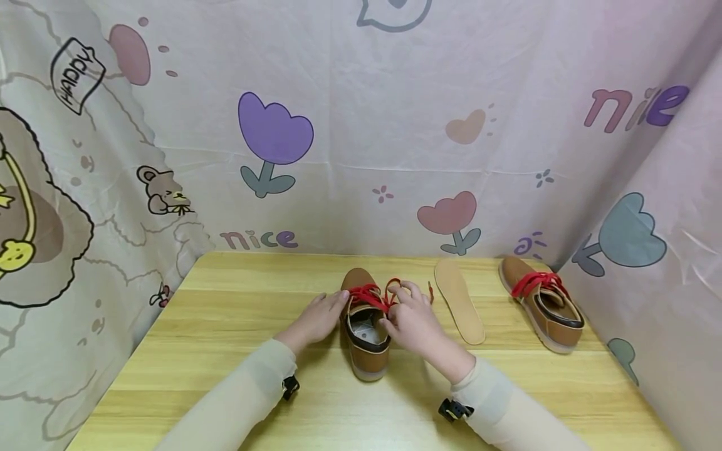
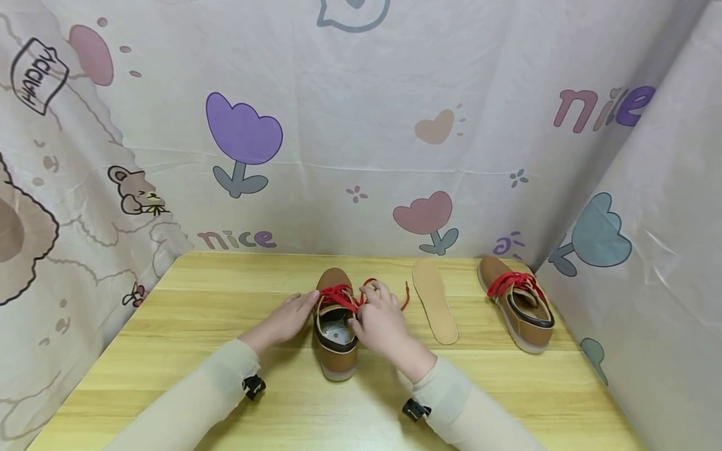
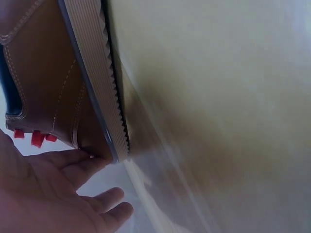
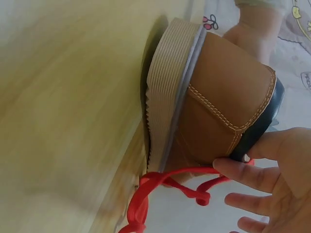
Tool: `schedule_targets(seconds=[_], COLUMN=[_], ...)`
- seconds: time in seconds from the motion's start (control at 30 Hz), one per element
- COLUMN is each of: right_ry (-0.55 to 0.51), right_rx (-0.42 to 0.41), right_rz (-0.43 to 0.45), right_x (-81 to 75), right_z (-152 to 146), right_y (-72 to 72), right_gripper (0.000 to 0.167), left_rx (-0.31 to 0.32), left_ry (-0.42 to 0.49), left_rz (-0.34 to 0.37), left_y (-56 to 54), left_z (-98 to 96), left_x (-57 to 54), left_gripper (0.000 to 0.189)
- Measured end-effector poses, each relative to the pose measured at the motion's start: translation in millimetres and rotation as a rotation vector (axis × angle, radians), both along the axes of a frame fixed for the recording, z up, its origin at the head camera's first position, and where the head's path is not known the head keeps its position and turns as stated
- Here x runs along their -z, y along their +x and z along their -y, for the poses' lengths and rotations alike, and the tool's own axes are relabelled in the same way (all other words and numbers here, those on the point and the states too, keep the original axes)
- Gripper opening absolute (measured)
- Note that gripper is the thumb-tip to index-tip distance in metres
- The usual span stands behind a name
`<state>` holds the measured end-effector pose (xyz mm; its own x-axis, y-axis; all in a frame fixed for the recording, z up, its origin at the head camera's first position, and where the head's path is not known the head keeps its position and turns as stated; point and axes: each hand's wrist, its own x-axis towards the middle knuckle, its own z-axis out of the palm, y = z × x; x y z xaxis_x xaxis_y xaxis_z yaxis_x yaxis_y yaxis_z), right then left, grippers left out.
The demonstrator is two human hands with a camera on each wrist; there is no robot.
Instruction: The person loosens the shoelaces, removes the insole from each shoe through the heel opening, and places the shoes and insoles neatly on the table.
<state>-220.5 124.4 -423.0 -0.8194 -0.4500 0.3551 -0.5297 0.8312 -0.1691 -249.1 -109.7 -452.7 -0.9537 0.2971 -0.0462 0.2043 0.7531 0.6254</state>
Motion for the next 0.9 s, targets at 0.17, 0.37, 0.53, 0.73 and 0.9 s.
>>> schedule_targets(seconds=[0.17, 0.37, 0.53, 0.73, 0.9], right_ry=[-0.007, -0.023, -0.014, -0.025, -0.034], right_rx=[0.011, 0.013, 0.016, 0.02, 0.036], right_rz=[-0.003, -0.001, 0.003, 0.024, 0.043], right_x=[0.7, 1.9, 3.4, 3.4, 2.9], right_z=[5.3, 11.3, 16.5, 21.8, 20.4], right_y=[2.1, 5.1, 6.5, 7.3, 7.4], right_gripper=[0.033, 0.038, 0.041, 0.046, 0.044], left_rx=[0.007, 0.016, 0.002, -0.015, -0.028], left_ry=[0.007, -0.002, 0.007, 0.001, -0.007], left_rz=[0.0, -0.005, 0.006, 0.012, 0.005], left_y=[-5.9, -10.7, -13.9, -15.2, -12.2], left_z=[2.0, 2.2, 2.2, 3.1, 0.9], left_x=[-1.4, -1.8, -0.7, 0.5, -4.0], left_gripper=[0.074, 0.073, 0.073, 0.074, 0.073])
